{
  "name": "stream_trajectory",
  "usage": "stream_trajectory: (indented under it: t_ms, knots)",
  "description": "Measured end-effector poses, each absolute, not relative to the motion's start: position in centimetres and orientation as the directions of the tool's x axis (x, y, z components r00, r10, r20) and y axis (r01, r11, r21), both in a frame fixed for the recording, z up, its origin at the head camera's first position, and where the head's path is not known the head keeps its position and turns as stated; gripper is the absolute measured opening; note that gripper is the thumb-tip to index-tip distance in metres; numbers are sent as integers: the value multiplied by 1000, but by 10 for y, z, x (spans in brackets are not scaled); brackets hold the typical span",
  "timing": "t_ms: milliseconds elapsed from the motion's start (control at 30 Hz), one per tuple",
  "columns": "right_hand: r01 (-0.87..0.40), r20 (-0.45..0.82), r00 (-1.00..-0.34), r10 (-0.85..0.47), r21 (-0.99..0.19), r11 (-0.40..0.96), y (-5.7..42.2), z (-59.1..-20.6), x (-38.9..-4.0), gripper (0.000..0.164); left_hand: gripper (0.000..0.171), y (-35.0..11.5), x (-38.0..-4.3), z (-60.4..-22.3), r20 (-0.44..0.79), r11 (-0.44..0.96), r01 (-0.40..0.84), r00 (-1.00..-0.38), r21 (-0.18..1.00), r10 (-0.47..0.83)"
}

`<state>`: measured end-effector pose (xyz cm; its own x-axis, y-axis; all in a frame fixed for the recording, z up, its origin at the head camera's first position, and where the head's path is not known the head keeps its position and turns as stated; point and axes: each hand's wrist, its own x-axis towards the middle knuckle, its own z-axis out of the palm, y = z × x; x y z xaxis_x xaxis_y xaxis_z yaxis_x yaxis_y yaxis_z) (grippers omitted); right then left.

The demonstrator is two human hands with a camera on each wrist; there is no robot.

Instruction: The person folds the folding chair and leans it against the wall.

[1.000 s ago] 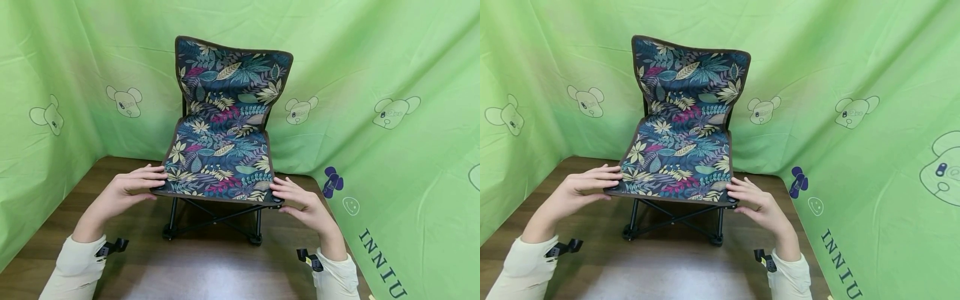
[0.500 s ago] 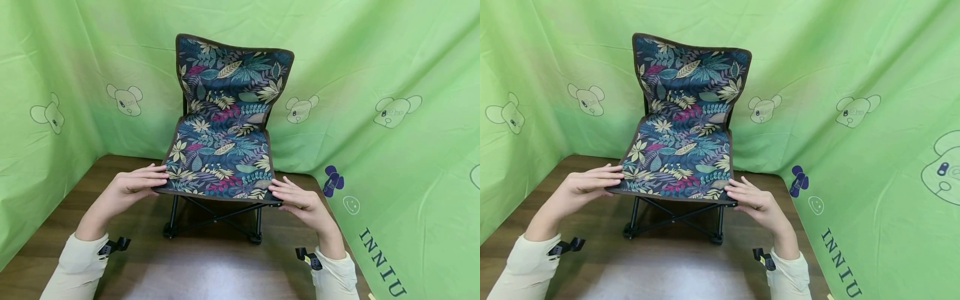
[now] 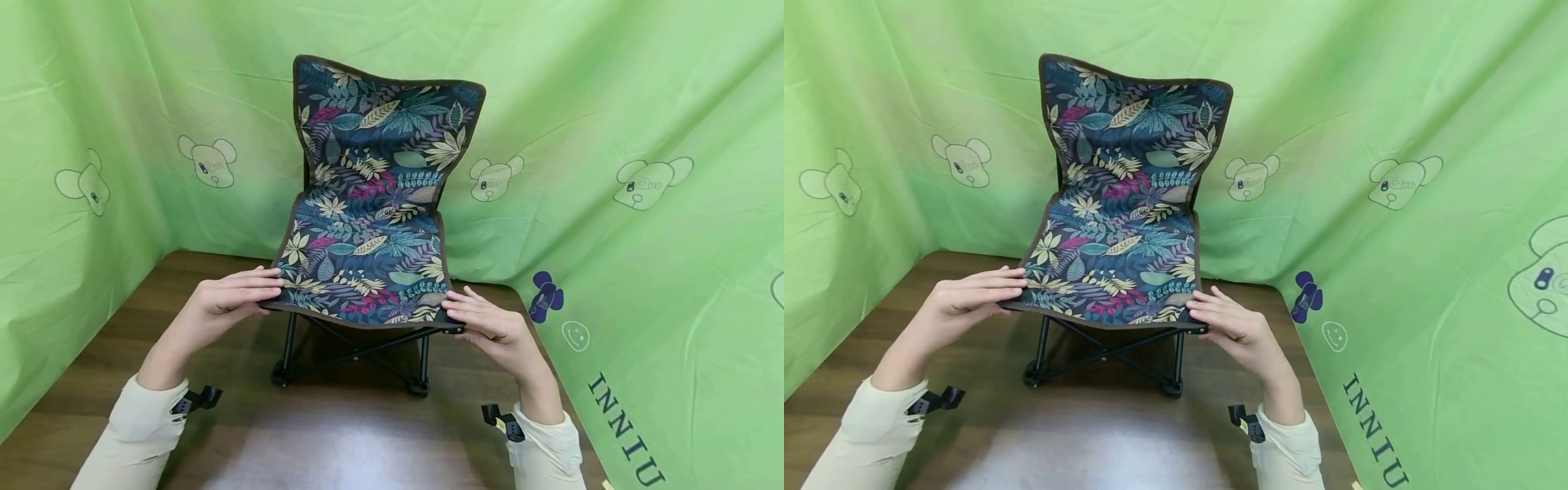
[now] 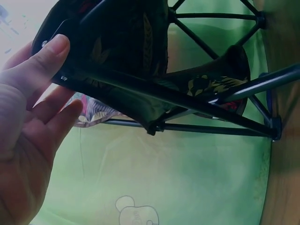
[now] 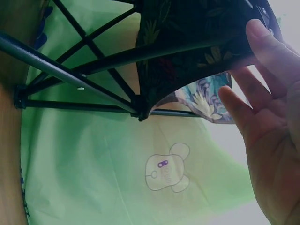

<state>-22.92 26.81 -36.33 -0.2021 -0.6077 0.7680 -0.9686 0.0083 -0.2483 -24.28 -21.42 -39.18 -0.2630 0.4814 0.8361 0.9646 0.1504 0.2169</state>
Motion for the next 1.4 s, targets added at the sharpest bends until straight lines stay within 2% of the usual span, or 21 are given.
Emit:
stream_trajectory:
  t_ms: [133,267,367,467,567,733,833,967,1167,1400]
  knots:
    - [-969,780,-196,-594,-247,-4,267,-362,-230,40,46,-211,-243,-389,849,143,970,-242,197,470]
    - [-970,790,-187,-583,-242,-16,266,-359,-231,30,45,-207,-243,-386,856,145,971,-237,191,460]
    - [-970,793,-185,-580,-242,-22,265,-356,-231,33,52,-205,-243,-384,858,158,970,-238,185,455]
    - [-969,791,-188,-582,-247,-24,264,-354,-231,45,58,-203,-243,-383,862,164,970,-237,182,448]
    - [-969,791,-188,-582,-247,-24,263,-353,-231,52,56,-202,-243,-383,866,161,971,-233,179,442]
    - [-970,797,-188,-574,-243,-19,259,-351,-231,51,54,-200,-243,-381,877,163,973,-218,163,428]
    - [-969,801,-197,-565,-247,-12,258,-351,-234,39,54,-199,-243,-377,884,177,972,-215,153,416]
    - [-966,805,-207,-556,-258,-14,256,-350,-236,31,57,-196,-242,-371,891,190,971,-210,143,403]
    - [-967,810,-211,-547,-254,-3,253,-345,-236,42,56,-191,-243,-364,896,188,973,-198,131,397]
    - [-964,815,-222,-535,-265,-3,247,-337,-233,47,55,-187,-244,-357,890,204,970,-208,133,406]
